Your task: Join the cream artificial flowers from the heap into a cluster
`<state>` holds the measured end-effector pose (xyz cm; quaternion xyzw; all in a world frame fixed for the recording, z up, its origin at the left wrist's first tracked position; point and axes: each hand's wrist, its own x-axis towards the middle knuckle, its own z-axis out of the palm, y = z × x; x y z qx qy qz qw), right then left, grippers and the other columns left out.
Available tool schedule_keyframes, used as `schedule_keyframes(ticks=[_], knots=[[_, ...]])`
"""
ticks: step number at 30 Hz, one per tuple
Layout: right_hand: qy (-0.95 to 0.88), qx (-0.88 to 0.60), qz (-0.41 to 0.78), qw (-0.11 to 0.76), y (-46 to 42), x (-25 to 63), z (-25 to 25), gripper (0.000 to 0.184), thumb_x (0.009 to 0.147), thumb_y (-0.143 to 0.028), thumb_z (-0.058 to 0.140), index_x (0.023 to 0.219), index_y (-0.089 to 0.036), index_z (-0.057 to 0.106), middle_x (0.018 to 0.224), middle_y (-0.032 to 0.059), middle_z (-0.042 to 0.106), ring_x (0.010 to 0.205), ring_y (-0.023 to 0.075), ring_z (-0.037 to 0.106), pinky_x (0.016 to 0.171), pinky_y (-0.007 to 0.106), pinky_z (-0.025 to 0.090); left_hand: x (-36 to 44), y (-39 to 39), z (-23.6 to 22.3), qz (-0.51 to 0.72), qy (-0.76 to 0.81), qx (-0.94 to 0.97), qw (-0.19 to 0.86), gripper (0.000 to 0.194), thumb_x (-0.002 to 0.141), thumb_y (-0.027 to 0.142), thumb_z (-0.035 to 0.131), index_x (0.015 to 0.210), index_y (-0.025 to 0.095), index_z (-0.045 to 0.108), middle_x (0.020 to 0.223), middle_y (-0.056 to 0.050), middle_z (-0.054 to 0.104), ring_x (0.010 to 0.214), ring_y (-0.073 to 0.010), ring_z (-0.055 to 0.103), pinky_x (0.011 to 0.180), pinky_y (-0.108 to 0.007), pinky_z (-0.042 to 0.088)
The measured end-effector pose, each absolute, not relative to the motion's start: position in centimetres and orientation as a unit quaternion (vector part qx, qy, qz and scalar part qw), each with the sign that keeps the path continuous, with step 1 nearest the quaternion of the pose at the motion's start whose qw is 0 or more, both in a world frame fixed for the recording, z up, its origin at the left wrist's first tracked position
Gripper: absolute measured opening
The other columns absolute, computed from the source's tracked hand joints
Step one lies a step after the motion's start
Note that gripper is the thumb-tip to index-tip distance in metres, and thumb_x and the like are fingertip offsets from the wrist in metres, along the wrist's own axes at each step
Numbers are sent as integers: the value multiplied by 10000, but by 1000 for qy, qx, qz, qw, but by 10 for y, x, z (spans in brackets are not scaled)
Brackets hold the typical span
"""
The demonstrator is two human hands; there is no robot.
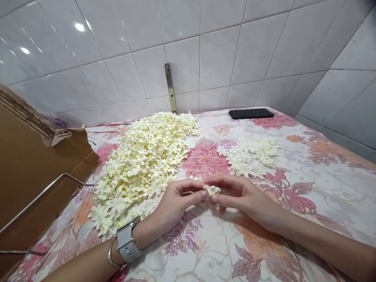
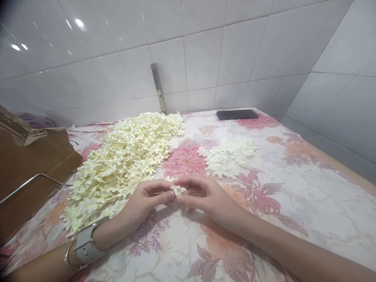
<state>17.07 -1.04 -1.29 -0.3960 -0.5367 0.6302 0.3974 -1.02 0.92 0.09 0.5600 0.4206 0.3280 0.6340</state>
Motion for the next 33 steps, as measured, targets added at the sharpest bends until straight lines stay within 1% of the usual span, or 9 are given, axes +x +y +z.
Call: schedule_keyframes(ticks=[3, 6, 14, 17, 21, 25, 29, 31, 33], knots=[[-591, -420, 561, 400, -13, 170, -10, 235, 769, -388, 653, 696, -167, 684, 719, 17, 612, 633, 135, 553, 566, 254, 452, -10, 8, -1, 337, 424, 578, 610, 88, 693, 239, 723, 710, 157, 697, 716, -25, 674, 704, -155, 612, 672, -244, 474], [-620, -464, 472, 422, -15, 170, -9, 272, 770, -384, 646, 601, -170, 657, 700, 31, 623, 656, 158, 547, 580, 272, 424, -8, 6, -1, 366, 431, 568, 598, 185, 657, 229, 759, 804, 176, 659, 737, -9, 677, 721, -155, 630, 669, -246, 500], [-688, -485, 349, 411, -21, 170, -12, 161, 810, -245, 581, 654, -208, 565, 657, -1, 595, 628, 152, 536, 559, 264, 399, -7, 4, 1, 340, 441, 565, 609, 167, 677, 246, 749, 814, 160, 707, 787, -55, 731, 781, -206, 680, 726, -290, 532], [-706, -471, 317, 423, -23, 168, -14, 152, 794, -171, 556, 648, -212, 540, 649, -6, 581, 621, 148, 539, 564, 265, 405, -6, 4, 0, 346, 450, 542, 620, 242, 618, 257, 793, 821, 158, 707, 761, -51, 733, 768, -212, 685, 726, -301, 536], [-731, -447, 281, 432, -24, 166, -14, 106, 798, -167, 570, 706, -217, 556, 696, 4, 589, 624, 145, 532, 569, 268, 421, -5, 6, 0, 331, 437, 505, 666, 268, 556, 235, 829, 784, 157, 713, 742, -39, 731, 732, -194, 683, 690, -279, 536], [-736, -432, 298, 427, -24, 167, -11, 39, 806, -194, 595, 830, -215, 617, 824, 32, 618, 730, 157, 564, 630, 273, 444, -8, 9, -2, 344, 423, 495, 677, 227, 624, 210, 793, 841, 190, 731, 775, -29, 745, 798, -184, 682, 717, -254, 523], [-688, -455, 382, 418, -21, 168, -11, 134, 861, -253, 533, 749, -210, 592, 787, 22, 602, 751, 159, 579, 678, 290, 453, -9, 8, -2, 341, 424, 534, 647, 163, 673, 187, 755, 836, 200, 752, 821, -29, 753, 838, -185, 677, 747, -245, 516], [-644, -463, 443, 418, -20, 167, -13, 107, 818, -311, 606, 805, -214, 563, 807, 10, 599, 724, 152, 588, 634, 275, 470, -8, 6, -1, 348, 432, 544, 630, 140, 674, 180, 751, 812, 197, 756, 831, -28, 755, 816, -183, 680, 733, -241, 522], [-610, -471, 484, 415, -20, 166, -14, 220, 763, -338, 672, 905, -223, 550, 862, 9, 610, 746, 156, 602, 604, 258, 478, -7, 4, 0, 354, 431, 552, 619, 129, 677, 170, 745, 803, 195, 756, 850, -26, 756, 808, -179, 682, 728, -234, 527]])
